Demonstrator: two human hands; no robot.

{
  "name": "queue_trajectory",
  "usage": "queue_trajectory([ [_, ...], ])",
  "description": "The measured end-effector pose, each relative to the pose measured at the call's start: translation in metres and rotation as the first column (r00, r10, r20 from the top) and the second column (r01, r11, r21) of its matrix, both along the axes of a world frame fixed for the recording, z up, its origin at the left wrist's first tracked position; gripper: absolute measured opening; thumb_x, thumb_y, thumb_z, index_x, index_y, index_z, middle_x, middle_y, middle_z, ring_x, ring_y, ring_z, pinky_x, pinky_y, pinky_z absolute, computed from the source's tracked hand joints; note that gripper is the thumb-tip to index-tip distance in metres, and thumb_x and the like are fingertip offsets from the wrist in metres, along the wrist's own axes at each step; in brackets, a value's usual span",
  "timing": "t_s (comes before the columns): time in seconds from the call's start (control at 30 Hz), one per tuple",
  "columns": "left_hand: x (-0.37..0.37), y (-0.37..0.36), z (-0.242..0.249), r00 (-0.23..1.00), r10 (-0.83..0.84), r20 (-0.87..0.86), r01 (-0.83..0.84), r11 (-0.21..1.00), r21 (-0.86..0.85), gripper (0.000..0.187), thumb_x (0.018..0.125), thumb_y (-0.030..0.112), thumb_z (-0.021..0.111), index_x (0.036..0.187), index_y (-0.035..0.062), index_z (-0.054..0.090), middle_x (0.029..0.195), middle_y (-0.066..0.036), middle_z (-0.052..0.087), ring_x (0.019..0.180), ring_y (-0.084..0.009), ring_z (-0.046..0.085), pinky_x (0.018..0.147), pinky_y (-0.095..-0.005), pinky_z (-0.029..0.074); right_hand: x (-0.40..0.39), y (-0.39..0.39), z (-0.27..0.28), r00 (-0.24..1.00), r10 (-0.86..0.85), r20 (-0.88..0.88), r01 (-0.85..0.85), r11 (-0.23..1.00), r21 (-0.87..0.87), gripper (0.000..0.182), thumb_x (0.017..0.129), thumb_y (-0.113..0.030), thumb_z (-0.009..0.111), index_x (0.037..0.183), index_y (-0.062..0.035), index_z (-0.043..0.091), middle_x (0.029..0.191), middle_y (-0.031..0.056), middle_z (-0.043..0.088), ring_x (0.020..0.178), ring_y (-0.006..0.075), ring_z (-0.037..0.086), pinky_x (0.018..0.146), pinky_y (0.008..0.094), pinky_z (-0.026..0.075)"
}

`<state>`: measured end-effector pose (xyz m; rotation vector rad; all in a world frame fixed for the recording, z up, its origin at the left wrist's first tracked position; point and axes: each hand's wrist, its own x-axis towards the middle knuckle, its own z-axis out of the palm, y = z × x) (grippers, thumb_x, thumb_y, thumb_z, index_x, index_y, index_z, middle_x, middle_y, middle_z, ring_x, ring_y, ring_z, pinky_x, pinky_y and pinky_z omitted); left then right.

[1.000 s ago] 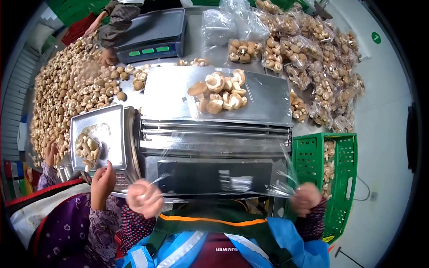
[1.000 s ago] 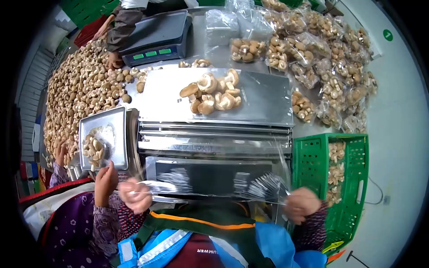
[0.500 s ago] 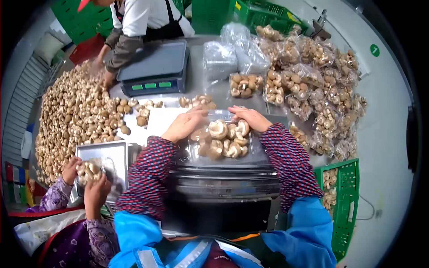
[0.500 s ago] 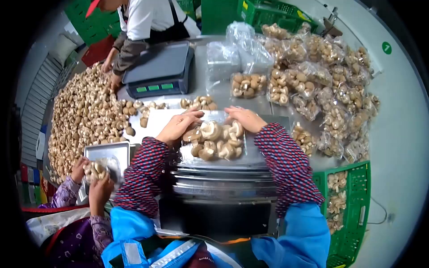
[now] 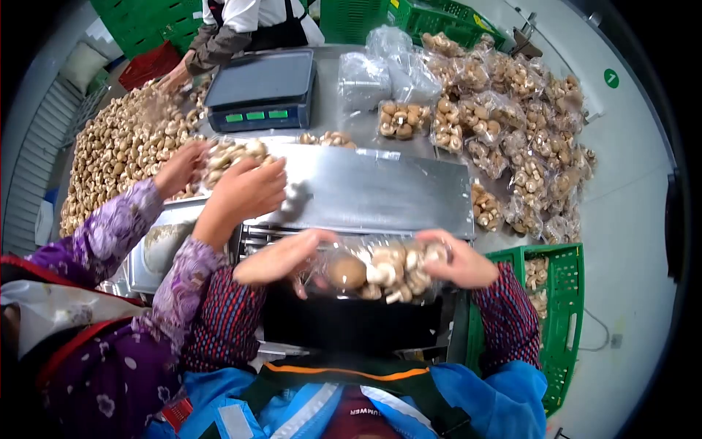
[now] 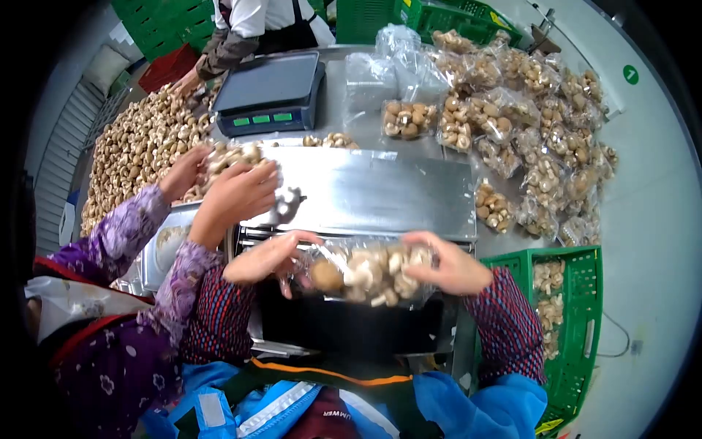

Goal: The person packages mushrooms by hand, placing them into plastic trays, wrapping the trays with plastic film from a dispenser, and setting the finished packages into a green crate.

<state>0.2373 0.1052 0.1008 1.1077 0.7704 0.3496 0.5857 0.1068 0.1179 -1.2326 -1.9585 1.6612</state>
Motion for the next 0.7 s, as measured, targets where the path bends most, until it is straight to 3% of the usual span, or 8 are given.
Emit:
queue_trajectory([
  [0.03,-0.007,-0.024,-0.006,0.999,-0.019,0.033,0.021,0.997,-0.071,0.049,0.097,0.041,0.030,0.130,0.0052,0.033,0.099,-0.015,0.060,0.085,-0.0199,0.064,0.054,-0.0259,0.055,0.001,-0.023,0.005,0.996,0.039,0.075,-0.045,0.996,0.079,0.053,0.083,-0.022,0.065,0.126,-0.0029,0.042,0.119,0.0128,0.053,0.109,0.0181,0.052,0.092,0.0300,0.042],
  [0.2,-0.030,-0.104,-0.046,0.998,-0.017,0.064,0.034,0.964,-0.263,0.039,0.094,0.022,0.047,0.125,0.0005,0.039,0.104,-0.014,0.062,0.086,-0.0154,0.062,0.063,-0.0257,0.054,-0.010,-0.099,-0.027,0.999,0.023,0.025,-0.015,0.958,-0.286,0.061,0.083,-0.015,0.065,0.133,-0.0031,0.034,0.116,0.0110,0.053,0.103,0.0142,0.052,0.087,0.0270,0.043],
  [0.3,-0.034,-0.122,-0.098,0.967,0.234,-0.101,-0.252,0.935,-0.248,0.021,0.090,0.014,0.053,0.100,-0.0031,0.060,0.095,-0.012,0.066,0.074,-0.0109,0.062,0.063,-0.0227,0.050,-0.004,-0.125,-0.078,0.925,-0.354,-0.135,0.266,0.861,-0.434,0.059,0.086,-0.005,0.059,0.135,0.0014,0.028,0.115,0.0110,0.053,0.100,0.0120,0.052,0.086,0.0253,0.043],
  [0.43,0.006,-0.132,-0.101,0.725,0.676,-0.131,-0.684,0.730,-0.021,0.022,0.094,0.021,0.049,0.084,0.0027,0.057,0.078,-0.004,0.062,0.061,-0.0054,0.051,0.058,-0.0194,0.042,-0.002,-0.182,-0.119,0.669,-0.737,0.095,0.737,0.674,0.044,0.029,0.094,-0.018,0.043,0.113,0.0008,0.054,0.091,0.0103,0.063,0.092,0.0166,0.059,0.083,0.0293,0.044],
  [0.53,0.028,-0.135,-0.114,0.615,0.785,-0.078,-0.781,0.620,0.075,0.021,0.094,0.022,0.050,0.085,0.0041,0.056,0.065,0.001,0.051,0.055,-0.0039,0.042,0.050,-0.0188,0.033,-0.026,-0.183,-0.133,0.649,-0.684,0.334,0.403,0.681,0.611,0.023,0.094,-0.018,0.043,0.085,-0.0003,0.055,0.074,0.0149,0.057,0.070,0.0303,0.058,0.062,0.0362,0.044],
  [0.57,0.024,-0.140,-0.109,0.555,0.830,-0.056,-0.831,0.556,0.006,0.021,0.094,0.022,0.049,0.086,0.0044,0.056,0.065,0.001,0.051,0.055,-0.0035,0.041,0.048,-0.0182,0.031,-0.030,-0.179,-0.134,0.564,-0.818,0.114,0.669,0.534,0.518,0.023,0.093,-0.017,0.045,0.078,-0.0011,0.050,0.069,0.0150,0.053,0.059,0.0341,0.051,0.054,0.0385,0.039],
  [0.6,0.021,-0.140,-0.100,0.484,0.875,-0.029,-0.874,0.482,-0.060,0.021,0.094,0.022,0.049,0.086,0.0047,0.056,0.064,0.002,0.050,0.055,-0.0032,0.040,0.047,-0.0176,0.030,-0.013,-0.184,-0.142,0.466,-0.878,0.110,0.841,0.478,0.254,0.024,0.095,-0.018,0.043,0.076,-0.0040,0.049,0.062,0.0084,0.050,0.049,0.0229,0.044,0.047,0.0310,0.035],
  [0.7,-0.003,-0.186,-0.087,0.276,0.949,-0.151,-0.935,0.229,-0.271,0.020,0.094,0.026,0.049,0.082,0.0102,0.052,0.055,0.006,0.040,0.043,-0.0016,0.031,0.037,-0.0182,0.022,-0.006,-0.227,-0.097,0.279,-0.953,-0.115,0.868,0.302,-0.395,0.024,0.097,-0.020,0.042,0.076,-0.0097,0.048,0.061,-0.0072,0.039,0.051,0.0003,0.035,0.043,0.0176,0.027],
])
